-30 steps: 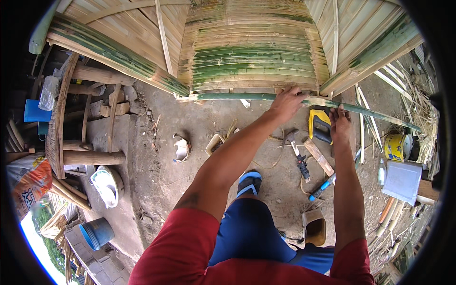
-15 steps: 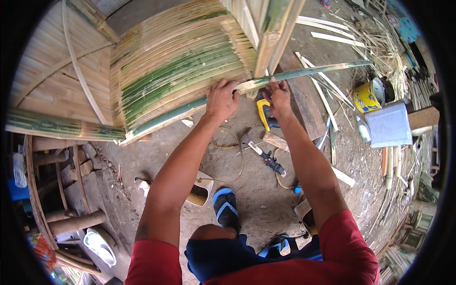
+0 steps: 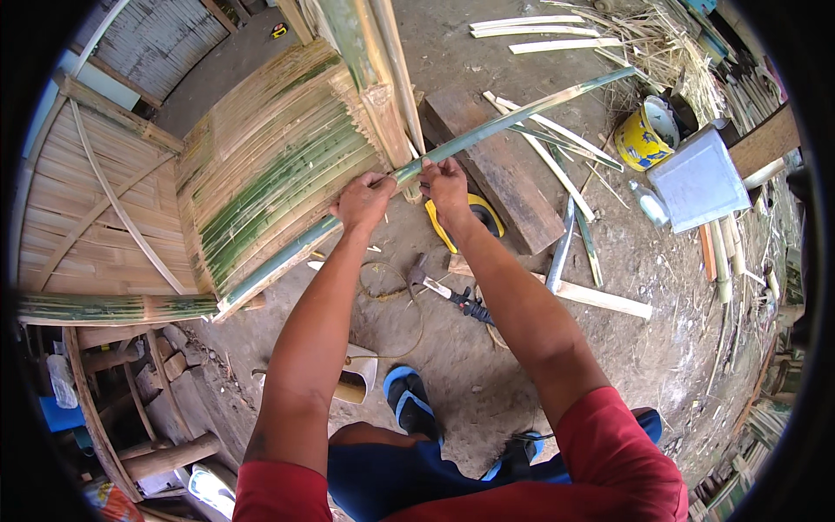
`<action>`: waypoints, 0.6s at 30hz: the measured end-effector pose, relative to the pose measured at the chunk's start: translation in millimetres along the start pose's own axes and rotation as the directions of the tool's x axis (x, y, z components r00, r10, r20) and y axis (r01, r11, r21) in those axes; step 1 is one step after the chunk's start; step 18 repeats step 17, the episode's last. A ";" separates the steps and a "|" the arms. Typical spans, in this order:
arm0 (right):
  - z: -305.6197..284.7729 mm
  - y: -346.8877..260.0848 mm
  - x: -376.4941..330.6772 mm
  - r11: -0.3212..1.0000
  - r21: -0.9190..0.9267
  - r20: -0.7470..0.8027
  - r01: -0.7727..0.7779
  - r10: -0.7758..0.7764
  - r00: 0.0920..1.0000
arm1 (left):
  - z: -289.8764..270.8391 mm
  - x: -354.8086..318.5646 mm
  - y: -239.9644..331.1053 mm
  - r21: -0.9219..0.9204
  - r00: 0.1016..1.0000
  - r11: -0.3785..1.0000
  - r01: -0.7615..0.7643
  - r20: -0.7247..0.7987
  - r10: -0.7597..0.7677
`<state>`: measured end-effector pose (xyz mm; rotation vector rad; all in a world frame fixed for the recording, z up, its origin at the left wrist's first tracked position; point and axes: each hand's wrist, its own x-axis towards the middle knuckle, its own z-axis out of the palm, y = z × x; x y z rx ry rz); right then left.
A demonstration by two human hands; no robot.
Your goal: The person assembles a bamboo frame by nailing thin bamboo strips to a larger structure. They use a hammer to drive nails and a hand saw to cut bamboo pieces to size, working in a cluttered workshop environment.
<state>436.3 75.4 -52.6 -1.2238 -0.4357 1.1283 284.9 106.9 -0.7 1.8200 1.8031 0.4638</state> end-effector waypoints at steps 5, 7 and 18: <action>-47.6 13.8 0.0 0.808 -0.581 0.078 0.096 -0.063 0.995 | -4.1 6.1 5.6 0.000 0.995 0.997 0.074 0.073 -0.074; -81.9 26.9 -17.2 0.388 -0.901 0.228 0.195 0.041 0.973 | -7.2 4.9 6.2 -0.009 0.991 0.995 0.100 0.091 -0.099; -124.0 65.2 -43.8 -0.205 -0.879 0.385 0.431 0.230 0.894 | -8.2 13.0 4.5 -0.094 0.984 0.988 0.120 0.146 -0.106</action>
